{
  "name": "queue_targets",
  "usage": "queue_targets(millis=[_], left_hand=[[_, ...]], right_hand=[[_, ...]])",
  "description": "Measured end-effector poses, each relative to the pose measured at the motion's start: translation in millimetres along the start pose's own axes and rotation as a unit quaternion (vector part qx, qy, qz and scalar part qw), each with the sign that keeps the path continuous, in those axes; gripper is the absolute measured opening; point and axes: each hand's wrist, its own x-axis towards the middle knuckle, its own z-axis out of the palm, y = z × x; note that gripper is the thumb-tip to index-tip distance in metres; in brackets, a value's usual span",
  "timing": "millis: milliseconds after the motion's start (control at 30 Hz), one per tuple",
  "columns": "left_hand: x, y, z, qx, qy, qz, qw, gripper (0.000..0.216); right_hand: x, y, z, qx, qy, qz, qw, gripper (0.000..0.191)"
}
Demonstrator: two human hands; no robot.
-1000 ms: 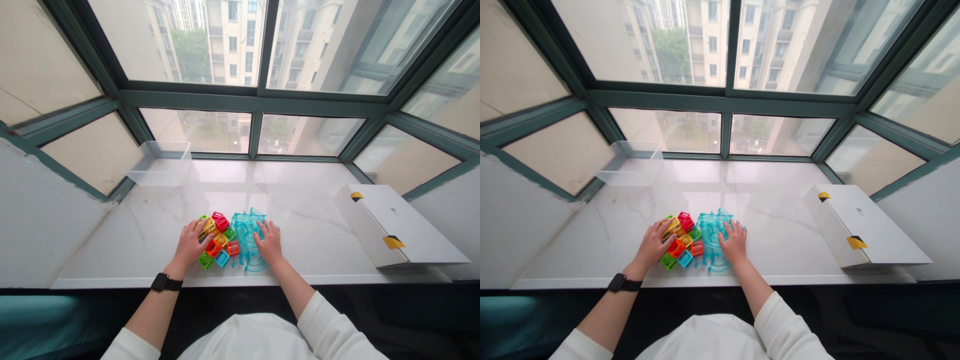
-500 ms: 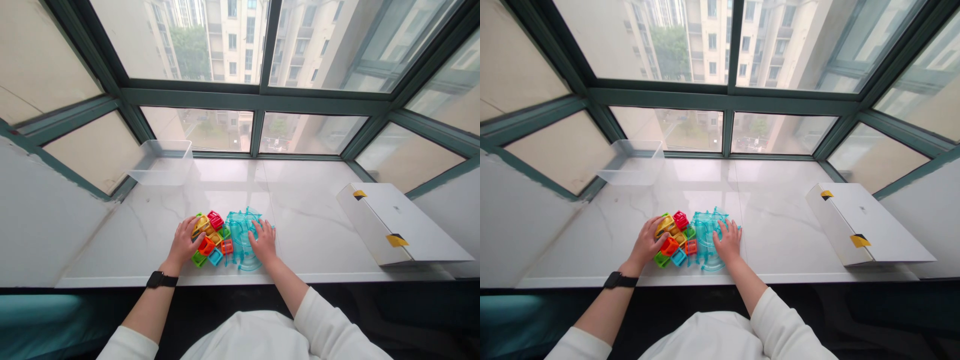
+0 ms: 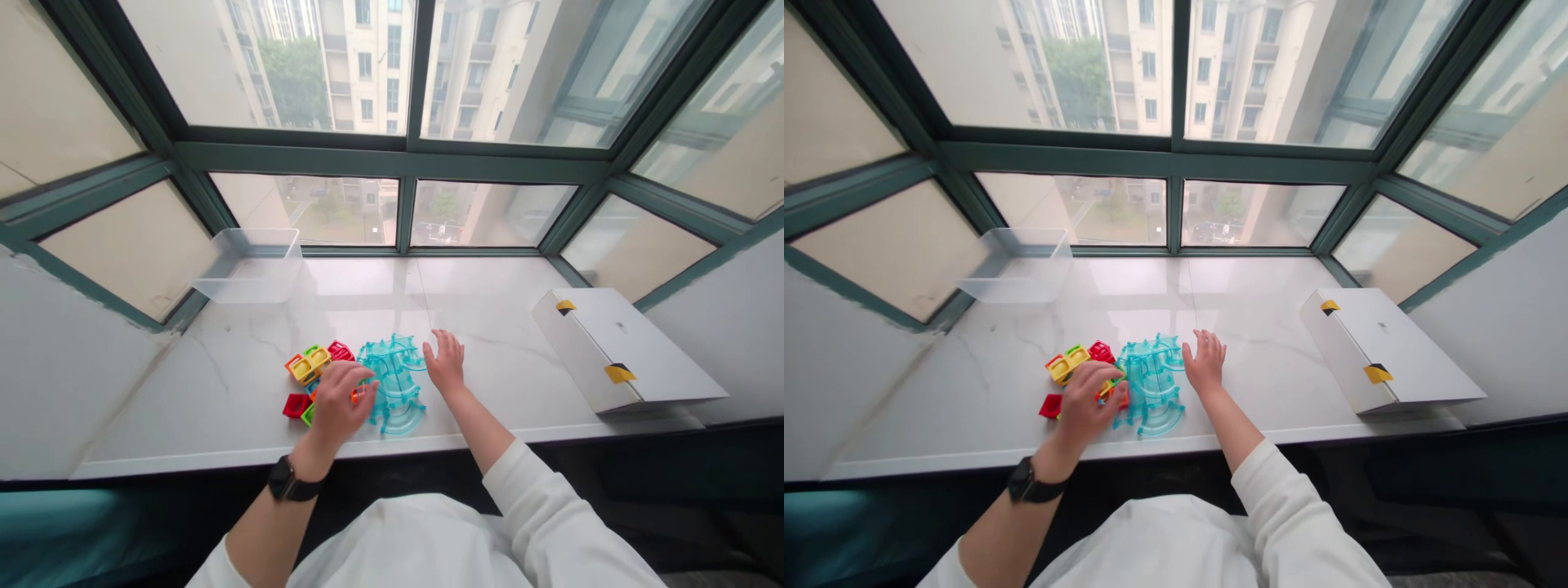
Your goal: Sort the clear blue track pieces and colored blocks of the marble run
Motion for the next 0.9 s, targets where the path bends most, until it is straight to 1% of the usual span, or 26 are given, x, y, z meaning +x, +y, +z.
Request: queue_targets(millis=[67,133,167,233,333,433,467,567,633,700,733,767,800,900], left_hand=[[0.7,49.2,24.6,-0.077,-0.087,0.062,0.991,0.019],[0.4,89.1,49.3,-0.123,-0.135,0.116,0.976,0.018],[0.4,104.6,60.2,-0.132,-0.144,0.127,0.972,0.018],[1.9,127.7,77.4,-0.141,-0.161,0.150,0.965,0.018],[8.5,149.1,90.7,-0.131,-0.196,0.169,0.957,0.024],[18.4,162.4,93.5,-0.117,-0.209,0.166,0.956,0.033],[21.7,165.3,93.3,-0.112,-0.208,0.158,0.959,0.034],[29.0,169.0,92.0,-0.125,-0.208,0.118,0.963,0.018],[29.5,167.1,91.1,-0.165,-0.212,0.095,0.958,0.010],[25.4,162.2,90.3,-0.207,-0.218,0.066,0.951,0.008],[21.6,158.9,90.0,-0.221,-0.220,0.044,0.949,0.009],[16.9,155.2,89.6,-0.234,-0.224,0.017,0.946,0.010],[11.6,151.4,89.1,-0.246,-0.229,-0.013,0.942,0.011],[-5.0,141.6,86.3,-0.294,-0.250,-0.079,0.919,0.012]], right_hand=[[15.2,3.1,-7.7,-0.017,0.013,0.003,1.000,0.048],[24.7,3.7,-11.7,-0.034,0.014,-0.002,0.999,0.047],[27.6,3.1,-12.1,-0.041,0.012,-0.008,0.999,0.047],[31.8,1.1,-10.0,-0.059,0.011,-0.022,0.998,0.046],[39.4,-2.7,-2.1,-0.085,0.010,-0.037,0.996,0.048],[49.5,-7.4,7.3,-0.105,0.001,-0.050,0.993,0.051],[52.6,-9.5,10.1,-0.110,-0.001,-0.056,0.992,0.052],[61.5,-17.4,17.1,-0.114,-0.001,-0.075,0.991,0.054],[70.7,-22.1,19.9,-0.073,0.001,-0.074,0.995,0.053],[86.1,-23.7,20.3,0.057,0.016,-0.018,0.998,0.051],[96.5,-22.7,19.6,0.141,0.026,0.027,0.989,0.048],[108.3,-20.4,18.2,0.240,0.043,0.089,0.966,0.044],[120.9,-16.9,16.4,0.277,0.054,0.125,0.951,0.040],[156.1,-2.4,9.9,0.322,0.069,0.178,0.927,0.026]])
